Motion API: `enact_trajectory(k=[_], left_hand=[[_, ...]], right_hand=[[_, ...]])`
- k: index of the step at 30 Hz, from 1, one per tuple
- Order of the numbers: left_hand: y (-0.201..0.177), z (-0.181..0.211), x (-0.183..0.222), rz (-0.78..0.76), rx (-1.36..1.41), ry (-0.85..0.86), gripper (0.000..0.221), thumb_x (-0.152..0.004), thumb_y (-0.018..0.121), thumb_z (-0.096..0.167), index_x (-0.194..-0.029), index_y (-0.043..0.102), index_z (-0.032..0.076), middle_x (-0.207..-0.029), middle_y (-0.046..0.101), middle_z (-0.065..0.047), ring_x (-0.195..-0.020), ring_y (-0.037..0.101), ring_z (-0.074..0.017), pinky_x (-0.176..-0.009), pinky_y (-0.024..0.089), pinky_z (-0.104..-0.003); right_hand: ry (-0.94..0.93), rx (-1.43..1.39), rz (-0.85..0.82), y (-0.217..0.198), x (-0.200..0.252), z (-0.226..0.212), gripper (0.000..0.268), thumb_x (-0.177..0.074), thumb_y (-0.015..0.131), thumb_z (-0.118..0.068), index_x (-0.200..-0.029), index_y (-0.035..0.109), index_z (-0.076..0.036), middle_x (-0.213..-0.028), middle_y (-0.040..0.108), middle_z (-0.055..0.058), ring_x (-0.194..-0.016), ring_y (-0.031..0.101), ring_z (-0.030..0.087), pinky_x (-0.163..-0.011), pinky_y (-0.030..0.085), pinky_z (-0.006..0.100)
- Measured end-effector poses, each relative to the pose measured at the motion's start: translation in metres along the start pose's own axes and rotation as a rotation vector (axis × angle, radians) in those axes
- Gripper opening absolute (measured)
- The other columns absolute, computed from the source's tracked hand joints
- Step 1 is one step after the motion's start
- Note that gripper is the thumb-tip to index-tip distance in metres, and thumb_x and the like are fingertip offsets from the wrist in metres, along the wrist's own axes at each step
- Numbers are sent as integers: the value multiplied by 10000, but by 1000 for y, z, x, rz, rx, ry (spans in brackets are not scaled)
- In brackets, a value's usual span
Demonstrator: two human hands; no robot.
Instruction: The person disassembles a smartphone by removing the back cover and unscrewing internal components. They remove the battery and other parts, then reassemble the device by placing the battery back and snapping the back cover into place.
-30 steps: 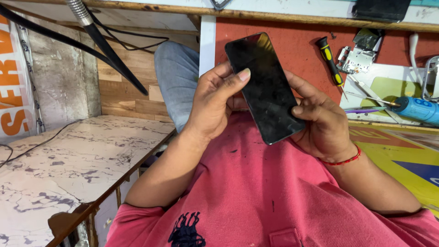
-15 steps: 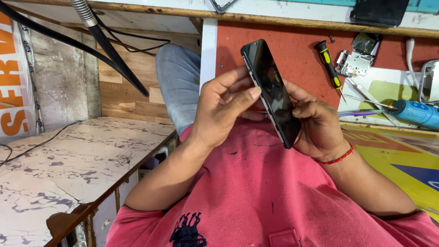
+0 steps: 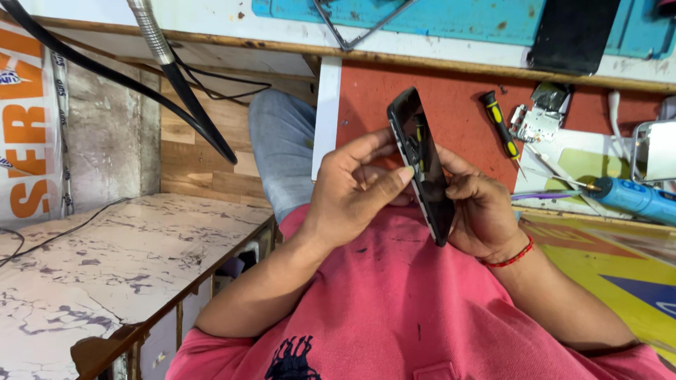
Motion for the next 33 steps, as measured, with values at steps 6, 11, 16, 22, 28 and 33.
enact_trajectory(k=[6, 11, 16, 22, 28, 33], left_hand=[[9, 2, 5, -17, -83, -45, 523, -1000, 692, 21, -1479, 517, -99, -963, 692, -36, -754, 592, 9, -620, 451, -140], [18, 13, 7, -31, -158, -21, 513, -992, 701, 39, -1463, 532, -70, -919, 714, -14, -794, 662, -13, -681, 539, -166], [27, 31, 8, -39, -300, 70, 503, -952, 717, 26, -1424, 562, -58, -1110, 732, -80, -904, 745, -94, -781, 631, -226], [31, 41, 10, -109, -291, 115, 521, -965, 692, 9, -1458, 534, -49, -1265, 693, -130, -1041, 751, -131, -901, 647, -262], [17, 15, 9, -86, -99, 2, 533, -1002, 726, 71, -1490, 540, -36, -1125, 711, -83, -898, 707, -104, -808, 617, -244], [-14, -10, -11, 78, 133, -1, 396, -1031, 703, 67, -1383, 567, -53, -1232, 701, -72, -1126, 672, -123, -992, 571, -270]], right_hand=[[-32, 34, 69, -5, -4, -1, 721, -816, 458, -9, -1536, 445, 23, -1301, 634, 126, -1146, 639, 218, -1040, 508, 366], [-56, 25, 26, -22, -4, 1, 526, -835, 469, 18, -1357, 532, 35, -1156, 652, 122, -1044, 642, 219, -979, 525, 367], [-89, 51, 37, -43, -4, 3, 396, -813, 472, 0, -1188, 590, 50, -1017, 676, 150, -948, 647, 234, -911, 528, 354], [-149, 118, 114, -45, -3, 0, 464, -753, 461, -1, -1192, 604, 40, -1046, 686, 151, -968, 649, 233, -923, 528, 353], [-264, 211, 55, 2, 3, -13, 552, -835, 437, 0, -1365, 555, 104, -1227, 687, 171, -1141, 648, 238, -1057, 500, 357], [-505, 953, 174, 37, 26, -27, 694, -994, 531, 89, -1626, 256, 8, -1322, 660, 170, -1204, 643, 177, -1040, 513, 306]])
Point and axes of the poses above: each hand's wrist, its own x-axis away from the middle knuckle, its own y-axis out of the palm, z = x × y, the point moved 7 cm from there along -x, towards the middle knuckle
